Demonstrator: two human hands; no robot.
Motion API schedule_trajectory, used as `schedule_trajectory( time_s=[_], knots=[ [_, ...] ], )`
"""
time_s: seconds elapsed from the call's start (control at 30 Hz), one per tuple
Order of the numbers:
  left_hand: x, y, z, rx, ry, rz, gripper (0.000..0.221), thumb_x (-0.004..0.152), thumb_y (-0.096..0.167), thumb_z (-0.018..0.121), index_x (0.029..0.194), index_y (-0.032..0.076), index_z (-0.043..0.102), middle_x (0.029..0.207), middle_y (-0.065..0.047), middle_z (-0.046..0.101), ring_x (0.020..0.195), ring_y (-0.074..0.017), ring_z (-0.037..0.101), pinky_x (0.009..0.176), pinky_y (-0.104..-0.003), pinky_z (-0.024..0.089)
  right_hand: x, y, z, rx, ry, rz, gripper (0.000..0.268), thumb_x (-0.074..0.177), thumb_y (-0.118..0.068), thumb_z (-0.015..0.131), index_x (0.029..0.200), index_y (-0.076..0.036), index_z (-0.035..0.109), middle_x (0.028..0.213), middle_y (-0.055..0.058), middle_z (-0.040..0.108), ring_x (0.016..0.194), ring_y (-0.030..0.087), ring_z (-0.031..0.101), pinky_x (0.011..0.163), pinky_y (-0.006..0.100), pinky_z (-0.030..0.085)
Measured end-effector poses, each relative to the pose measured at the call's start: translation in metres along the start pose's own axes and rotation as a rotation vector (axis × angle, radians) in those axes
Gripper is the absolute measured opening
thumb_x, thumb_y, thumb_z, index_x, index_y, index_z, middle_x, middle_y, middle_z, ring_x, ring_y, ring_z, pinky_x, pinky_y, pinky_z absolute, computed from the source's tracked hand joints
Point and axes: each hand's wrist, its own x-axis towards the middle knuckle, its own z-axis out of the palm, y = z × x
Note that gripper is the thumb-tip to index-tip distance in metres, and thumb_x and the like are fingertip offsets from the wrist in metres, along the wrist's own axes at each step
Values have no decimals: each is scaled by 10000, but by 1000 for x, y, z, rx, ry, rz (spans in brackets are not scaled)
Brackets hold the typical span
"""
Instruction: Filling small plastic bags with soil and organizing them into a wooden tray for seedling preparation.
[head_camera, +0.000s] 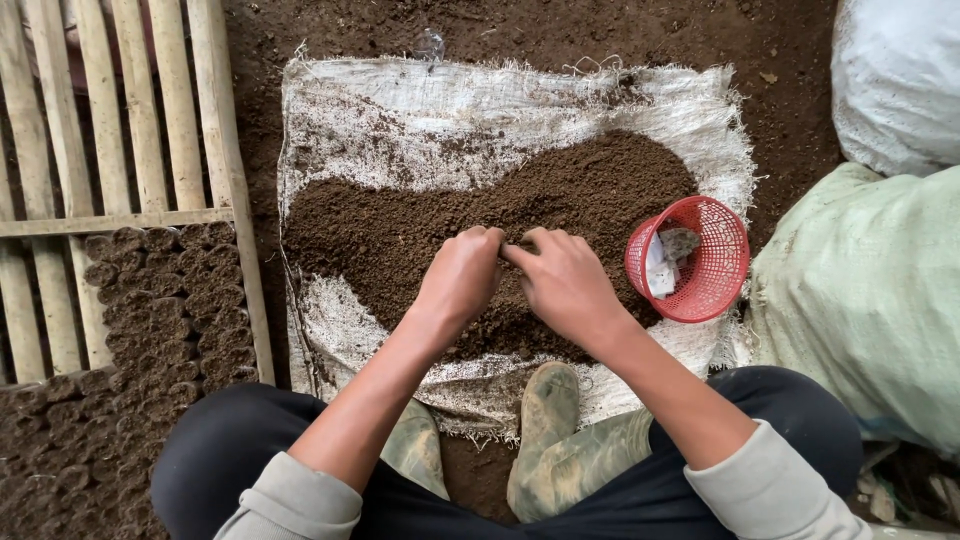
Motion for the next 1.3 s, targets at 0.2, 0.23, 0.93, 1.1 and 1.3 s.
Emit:
schedule_trajectory(
  time_s=[0.2, 0.23, 0.93, 1.1, 1.3],
  knots=[
    [-1, -8, 11, -3, 13, -7, 76, 910, 50, 602, 927, -3, 654, 812, -186, 646, 734, -477, 729, 623, -569, 631, 8, 9, 46, -89, 43, -116, 258, 918, -184, 683, 1148, -71, 707, 1025, 122, 675, 991, 298, 714, 902, 454, 580],
    [0, -11, 14, -4, 12, -7, 76, 910, 50, 602, 927, -3, 654, 812, -186, 646, 734, -477, 729, 623, -569, 631, 10, 10, 45, -88, 42, -115, 258, 918, -184, 683, 1148, -71, 707, 1025, 122, 675, 991, 298, 714, 902, 454, 580],
    [1, 9, -1, 56, 77, 129, 205, 904, 43, 640, 1106, 57, 606, 824, -183, 626, 729, -483, 712, 623, -591, 616, 18, 12, 35, 862, 10, 448, 197, 953, -248, 621, 823, -111, 674, 633, 63, 671, 624, 234, 644, 653, 380, 499],
    [3, 12, -26, 56, 131, 87, 209, 932, 18, 567, 1106, 80, 665, 837, -134, 663, 720, -379, 739, 645, -476, 636, 21, 20, 46, 552, 32, 264, 185, 994, -228, 598, 903, -81, 666, 823, 127, 697, 801, 328, 698, 714, 455, 546],
    [-3, 40, -74, -449, 227, -107, 169, 979, 157, 625, 1109, 94, 714, 969, -158, 719, 908, -338, 736, 758, -446, 617, 16, 12, 20, 776, 227, 293, 230, 991, -141, 552, 844, -52, 705, 765, 110, 670, 743, 252, 681, 724, 384, 553]
  ],
)
